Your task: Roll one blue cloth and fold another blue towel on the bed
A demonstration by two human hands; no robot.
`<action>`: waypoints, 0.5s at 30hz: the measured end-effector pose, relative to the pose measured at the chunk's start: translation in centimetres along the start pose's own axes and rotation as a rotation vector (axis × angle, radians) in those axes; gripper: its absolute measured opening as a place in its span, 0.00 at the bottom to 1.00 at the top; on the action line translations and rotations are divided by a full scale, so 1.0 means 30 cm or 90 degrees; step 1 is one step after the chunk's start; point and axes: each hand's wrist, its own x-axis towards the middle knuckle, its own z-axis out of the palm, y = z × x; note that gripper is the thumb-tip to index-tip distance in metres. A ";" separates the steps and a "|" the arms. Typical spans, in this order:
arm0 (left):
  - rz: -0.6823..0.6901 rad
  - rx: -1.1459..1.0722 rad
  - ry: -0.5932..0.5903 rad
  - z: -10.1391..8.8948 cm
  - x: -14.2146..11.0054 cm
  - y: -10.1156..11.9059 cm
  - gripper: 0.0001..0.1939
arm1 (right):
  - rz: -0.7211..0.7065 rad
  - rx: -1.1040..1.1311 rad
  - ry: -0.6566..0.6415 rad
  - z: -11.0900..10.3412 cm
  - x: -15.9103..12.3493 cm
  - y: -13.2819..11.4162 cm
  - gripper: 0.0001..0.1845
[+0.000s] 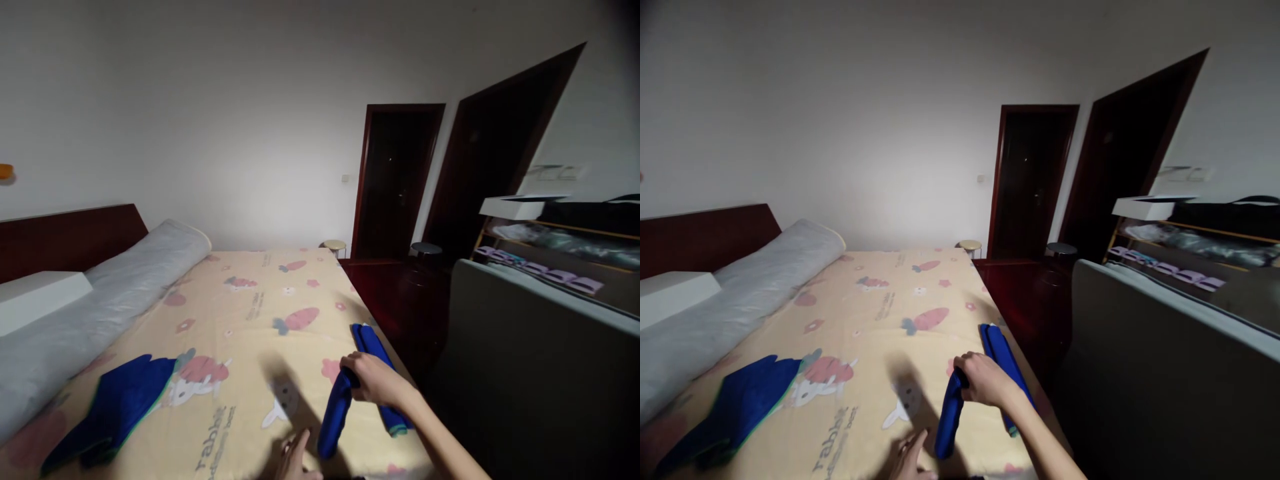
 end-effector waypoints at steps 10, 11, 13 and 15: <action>-0.083 0.211 -0.028 -0.003 -0.070 -0.128 0.46 | 0.149 -0.011 0.007 0.086 -0.010 0.249 0.20; -0.082 0.219 -0.029 0.007 -0.069 -0.138 0.46 | 0.159 -0.015 0.015 0.072 0.013 0.275 0.20; -0.087 0.241 -0.033 0.025 -0.065 -0.156 0.49 | 0.182 -0.030 0.043 0.021 0.063 0.326 0.18; -0.083 0.246 -0.027 0.038 -0.059 -0.173 0.51 | 0.206 -0.051 0.086 -0.039 0.108 0.372 0.18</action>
